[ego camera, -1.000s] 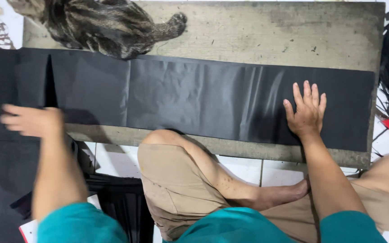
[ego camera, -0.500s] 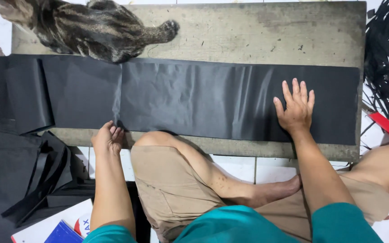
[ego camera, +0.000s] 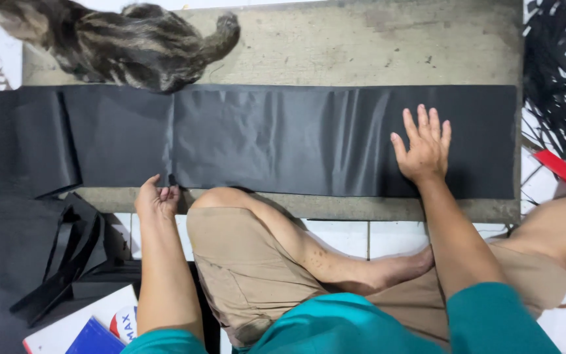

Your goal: Folding, smoothing, and cutting long strips of black material on a workshop floor.

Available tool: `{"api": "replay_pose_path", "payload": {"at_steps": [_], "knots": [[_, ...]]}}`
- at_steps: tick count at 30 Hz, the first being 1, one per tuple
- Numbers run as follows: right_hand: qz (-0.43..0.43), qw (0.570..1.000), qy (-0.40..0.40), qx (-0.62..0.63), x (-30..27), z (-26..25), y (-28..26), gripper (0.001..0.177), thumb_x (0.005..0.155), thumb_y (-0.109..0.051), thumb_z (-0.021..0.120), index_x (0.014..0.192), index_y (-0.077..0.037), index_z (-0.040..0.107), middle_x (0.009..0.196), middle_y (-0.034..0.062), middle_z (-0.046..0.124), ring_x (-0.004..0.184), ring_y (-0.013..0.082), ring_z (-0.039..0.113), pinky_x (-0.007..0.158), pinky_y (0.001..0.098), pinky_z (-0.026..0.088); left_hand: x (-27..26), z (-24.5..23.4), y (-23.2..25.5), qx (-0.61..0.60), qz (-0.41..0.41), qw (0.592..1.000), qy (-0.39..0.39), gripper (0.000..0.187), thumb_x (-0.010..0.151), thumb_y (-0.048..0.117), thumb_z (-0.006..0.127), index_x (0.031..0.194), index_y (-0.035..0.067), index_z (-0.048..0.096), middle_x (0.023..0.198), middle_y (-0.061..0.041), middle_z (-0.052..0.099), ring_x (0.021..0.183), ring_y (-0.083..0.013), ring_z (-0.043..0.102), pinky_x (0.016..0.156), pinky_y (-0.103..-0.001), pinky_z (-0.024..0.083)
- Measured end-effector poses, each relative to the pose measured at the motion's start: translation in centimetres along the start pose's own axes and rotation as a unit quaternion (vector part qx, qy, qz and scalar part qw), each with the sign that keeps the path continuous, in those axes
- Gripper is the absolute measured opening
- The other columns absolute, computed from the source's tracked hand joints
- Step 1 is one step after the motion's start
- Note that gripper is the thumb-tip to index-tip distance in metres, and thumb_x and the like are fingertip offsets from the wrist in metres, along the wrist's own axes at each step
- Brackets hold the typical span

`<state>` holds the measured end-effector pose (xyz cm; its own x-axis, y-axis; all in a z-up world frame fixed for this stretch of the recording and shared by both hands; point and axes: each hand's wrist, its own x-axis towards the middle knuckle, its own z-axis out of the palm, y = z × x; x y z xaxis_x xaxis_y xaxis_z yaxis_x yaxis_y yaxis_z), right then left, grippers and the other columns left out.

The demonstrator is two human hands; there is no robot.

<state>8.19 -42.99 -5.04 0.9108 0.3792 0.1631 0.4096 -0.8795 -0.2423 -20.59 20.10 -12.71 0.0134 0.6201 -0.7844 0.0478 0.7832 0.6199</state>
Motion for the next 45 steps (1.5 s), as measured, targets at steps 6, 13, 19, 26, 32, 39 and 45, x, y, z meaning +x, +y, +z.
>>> {"api": "replay_pose_path", "payload": {"at_steps": [6, 13, 19, 26, 32, 39, 45], "knots": [[0.024, 0.999, -0.044, -0.021, 0.4, -1.3, -0.9, 0.060, 0.107, -0.050, 0.049, 0.160, -0.021, 0.046, 0.166, 0.0154, 0.040, 0.155, 0.0354, 0.031, 0.124, 0.0607, 0.015, 6.1, -2.5, -0.1, 0.013, 0.017, 0.999, -0.027, 0.056, 0.094, 0.021, 0.075, 0.123, 0.001, 0.031, 0.107, -0.011, 0.044, 0.106, -0.0311, 0.065, 0.095, -0.039, 0.063], [0.051, 0.994, -0.093, -0.014, 0.6, -2.2, -1.3, 0.061, 0.107, -0.054, 0.043, 0.161, -0.026, 0.039, 0.170, 0.0098, 0.031, 0.158, 0.0317, 0.024, 0.127, 0.0589, 0.011, -2.9, -2.0, 0.6, 0.037, 0.052, 0.992, -0.104, 0.081, 0.101, 0.021, 0.073, 0.149, -0.011, 0.016, 0.150, -0.028, 0.023, 0.142, -0.0389, 0.045, 0.109, -0.042, 0.058], [0.053, 0.993, -0.108, -0.016, 0.6, -2.2, -1.2, 0.062, 0.108, -0.056, 0.038, 0.163, -0.027, 0.035, 0.171, 0.0078, 0.028, 0.158, 0.0302, 0.021, 0.127, 0.0578, 0.009, 4.3, -3.5, -0.5, -0.002, 0.029, 0.997, -0.066, 0.065, 0.094, 0.019, 0.077, 0.136, -0.003, 0.031, 0.121, -0.014, 0.042, 0.117, -0.0306, 0.065, 0.097, -0.043, 0.067], [0.046, 0.994, -0.100, -0.004, 0.5, -2.1, -1.2, 0.061, 0.108, -0.055, 0.039, 0.163, -0.026, 0.036, 0.170, 0.0095, 0.029, 0.158, 0.0320, 0.021, 0.127, 0.0586, 0.009, 6.3, -3.2, -0.8, 0.026, 0.012, 0.996, -0.083, 0.073, 0.096, 0.024, 0.079, 0.140, -0.001, 0.027, 0.129, -0.015, 0.038, 0.129, -0.0323, 0.055, 0.107, -0.050, 0.054], [0.046, 0.994, -0.101, -0.010, 0.5, -1.9, -1.1, 0.061, 0.109, -0.055, 0.039, 0.162, -0.025, 0.036, 0.171, 0.0098, 0.029, 0.158, 0.0319, 0.021, 0.127, 0.0581, 0.009, 3.8, -3.3, -0.4, 0.037, 0.030, 0.995, -0.087, 0.077, 0.098, 0.024, 0.076, 0.145, -0.002, 0.021, 0.137, -0.021, 0.036, 0.132, -0.0365, 0.053, 0.109, -0.051, 0.052], [0.050, 0.993, -0.111, -0.007, 0.6, -2.3, -1.3, 0.062, 0.109, -0.055, 0.037, 0.163, -0.025, 0.035, 0.171, 0.0093, 0.027, 0.159, 0.0318, 0.019, 0.127, 0.0582, 0.008, 1.9, -3.1, -0.6, 0.003, 0.043, 0.993, -0.110, 0.077, 0.098, 0.017, 0.076, 0.147, -0.006, 0.021, 0.133, -0.025, 0.039, 0.132, -0.0431, 0.055, 0.110, -0.058, 0.051], [0.057, 0.991, -0.124, -0.011, 0.6, -2.2, -1.2, 0.063, 0.109, -0.057, 0.034, 0.164, -0.026, 0.033, 0.172, 0.0079, 0.026, 0.159, 0.0302, 0.017, 0.128, 0.0575, 0.006, -5.9, -0.3, -0.7, 0.015, -0.006, 0.996, -0.085, 0.080, 0.096, 0.022, 0.076, 0.147, -0.004, 0.020, 0.134, -0.022, 0.039, 0.133, -0.0367, 0.052, 0.111, -0.058, 0.046]]}}
